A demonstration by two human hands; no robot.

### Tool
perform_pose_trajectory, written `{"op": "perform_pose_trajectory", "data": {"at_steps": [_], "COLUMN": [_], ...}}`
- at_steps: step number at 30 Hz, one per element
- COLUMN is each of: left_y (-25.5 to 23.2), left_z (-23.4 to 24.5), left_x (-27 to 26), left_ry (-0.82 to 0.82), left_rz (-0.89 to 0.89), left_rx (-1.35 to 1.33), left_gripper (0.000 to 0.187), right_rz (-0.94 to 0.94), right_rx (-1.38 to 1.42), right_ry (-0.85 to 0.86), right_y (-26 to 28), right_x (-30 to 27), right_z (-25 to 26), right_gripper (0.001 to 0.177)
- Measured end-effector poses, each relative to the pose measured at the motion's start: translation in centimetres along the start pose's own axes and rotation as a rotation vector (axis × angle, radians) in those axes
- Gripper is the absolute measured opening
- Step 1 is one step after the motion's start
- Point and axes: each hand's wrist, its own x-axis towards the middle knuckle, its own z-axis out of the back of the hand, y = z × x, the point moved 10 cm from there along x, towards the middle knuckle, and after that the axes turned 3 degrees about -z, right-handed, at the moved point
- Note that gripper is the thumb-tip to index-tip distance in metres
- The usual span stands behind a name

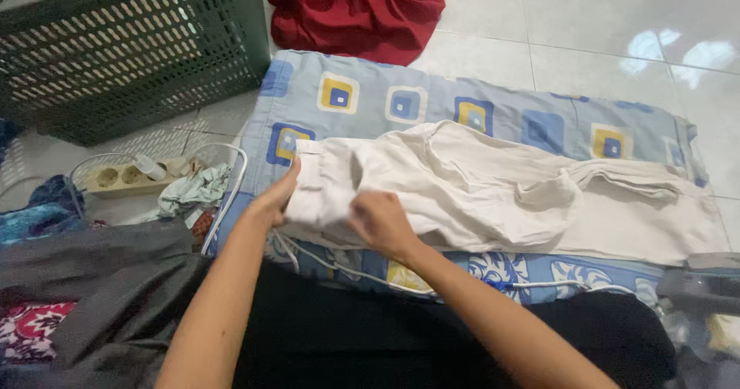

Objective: The person irons white pants by hand on a pillow placed on the floor, using an iron to smooth different sections of the garment.

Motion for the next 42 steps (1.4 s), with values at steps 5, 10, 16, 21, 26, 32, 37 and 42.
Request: {"op": "perform_pose_trajectory", "data": {"at_steps": [5, 10, 16, 21, 26, 32, 37, 42], "left_y": [-3.3, -5.0, -6.0, -4.8, -7.9, -7.7, -5.0, -1.7], "left_z": [0.4, -1.3, 1.4, 3.3, 4.4, 5.1, 5.6, 4.9], "left_x": [3.5, 7.3, 10.3, 10.6, 10.2, 8.8, 4.9, 0.6], "left_ry": [-0.022, 0.129, 0.205, 0.033, -0.229, -0.274, -0.125, -0.15], "left_rz": [-0.104, -0.169, -0.449, -0.448, -0.554, -0.485, -0.215, -0.29], "left_rx": [0.091, -0.157, 0.058, 0.19, 0.23, 0.234, 0.178, 0.595], "left_gripper": [0.073, 0.051, 0.042, 0.052, 0.061, 0.055, 0.067, 0.074], "right_rz": [0.142, -0.169, -0.767, -0.897, -0.847, -0.772, -0.395, 0.04], "right_rx": [-0.022, -0.17, -0.121, 0.314, 0.171, 0.05, -0.322, -0.419], "right_ry": [0.027, -0.359, 0.137, -0.046, 0.072, -0.102, -0.142, 0.006], "right_y": [-1.1, -14.6, -31.2, -34.4, -33.5, -30.7, -21.0, -10.7], "right_x": [0.6, 4.5, 7.0, 9.1, 10.4, 10.5, 8.6, 0.6], "right_z": [2.1, 7.2, 3.9, 5.6, 4.1, 5.0, 7.7, 5.2], "right_gripper": [0.014, 0.032, 0.044, 0.051, 0.055, 0.041, 0.045, 0.064]}}
